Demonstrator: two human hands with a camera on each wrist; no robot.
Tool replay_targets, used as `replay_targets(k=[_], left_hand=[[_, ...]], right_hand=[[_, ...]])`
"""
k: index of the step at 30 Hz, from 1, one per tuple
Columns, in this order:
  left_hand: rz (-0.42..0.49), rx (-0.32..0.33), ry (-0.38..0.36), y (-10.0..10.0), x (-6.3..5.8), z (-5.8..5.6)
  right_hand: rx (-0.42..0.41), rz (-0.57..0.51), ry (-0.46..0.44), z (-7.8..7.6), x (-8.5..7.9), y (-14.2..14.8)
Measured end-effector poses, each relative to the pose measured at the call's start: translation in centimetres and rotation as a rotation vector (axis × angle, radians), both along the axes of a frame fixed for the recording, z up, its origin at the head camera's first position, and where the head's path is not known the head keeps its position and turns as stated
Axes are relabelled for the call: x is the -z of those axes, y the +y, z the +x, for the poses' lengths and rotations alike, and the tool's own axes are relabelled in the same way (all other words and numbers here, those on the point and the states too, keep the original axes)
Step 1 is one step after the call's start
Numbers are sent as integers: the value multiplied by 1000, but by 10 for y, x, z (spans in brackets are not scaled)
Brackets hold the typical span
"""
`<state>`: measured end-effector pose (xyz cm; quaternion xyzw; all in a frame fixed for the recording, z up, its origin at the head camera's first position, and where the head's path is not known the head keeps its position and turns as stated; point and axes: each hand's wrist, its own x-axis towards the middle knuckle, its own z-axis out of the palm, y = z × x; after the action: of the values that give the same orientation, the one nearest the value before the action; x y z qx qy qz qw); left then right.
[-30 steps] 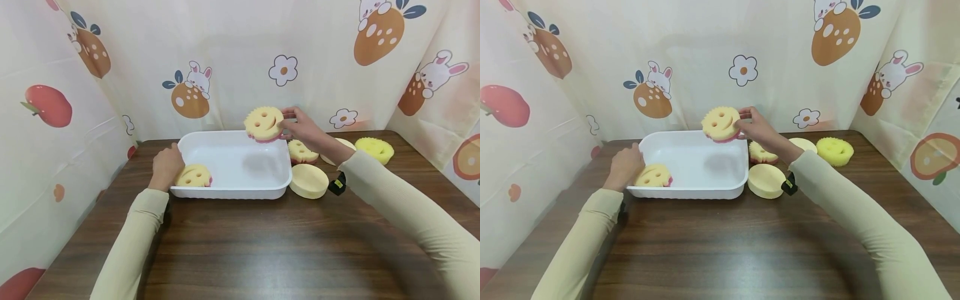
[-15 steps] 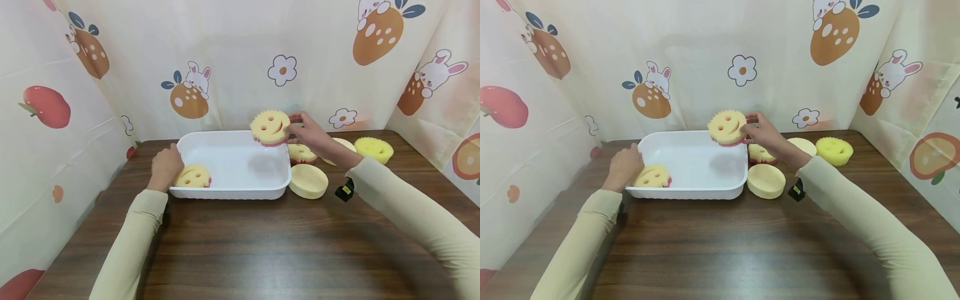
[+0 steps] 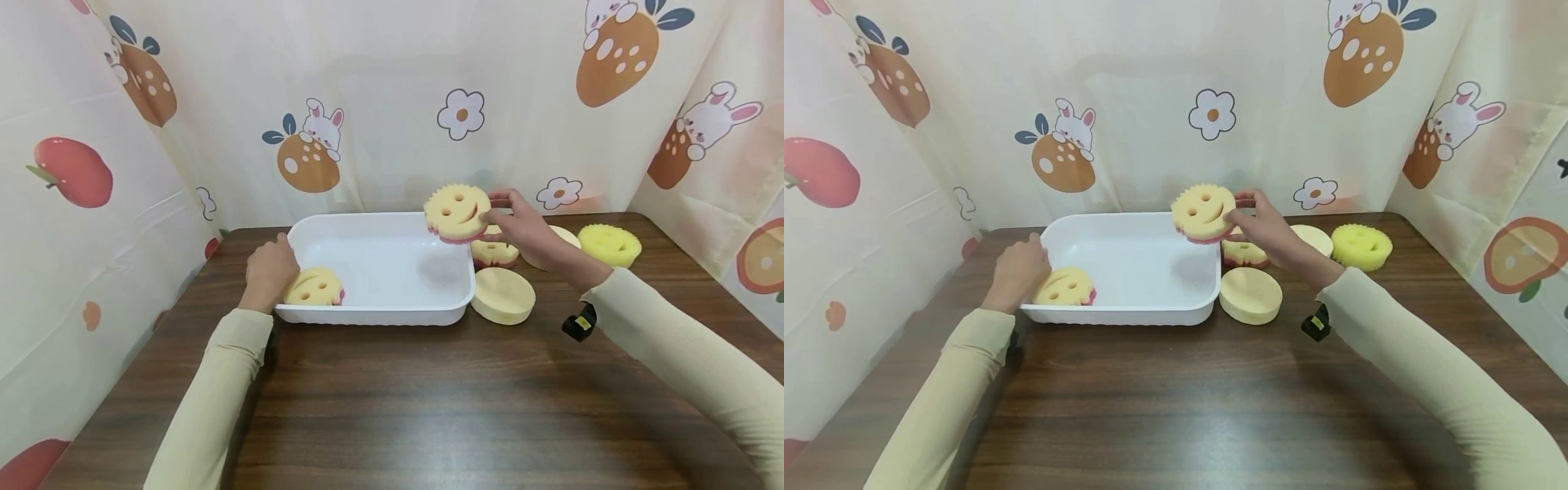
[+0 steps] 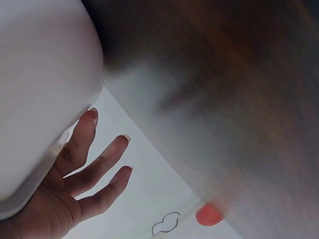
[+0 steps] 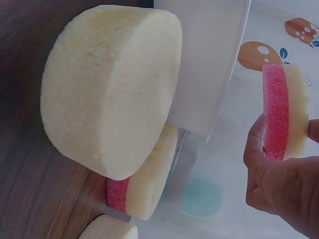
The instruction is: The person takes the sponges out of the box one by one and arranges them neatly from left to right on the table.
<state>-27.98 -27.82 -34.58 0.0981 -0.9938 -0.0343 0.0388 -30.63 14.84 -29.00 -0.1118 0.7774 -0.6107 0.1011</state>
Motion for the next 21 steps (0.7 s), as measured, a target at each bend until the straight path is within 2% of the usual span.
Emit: replay_targets(k=[8,21], left_hand=[[2,-9,-21,-1,0,0],[-17,-14,-21,0,1,-2]], right_hand=[[16,-23,-11,8,8,9],[91,29,9,17,25,24]])
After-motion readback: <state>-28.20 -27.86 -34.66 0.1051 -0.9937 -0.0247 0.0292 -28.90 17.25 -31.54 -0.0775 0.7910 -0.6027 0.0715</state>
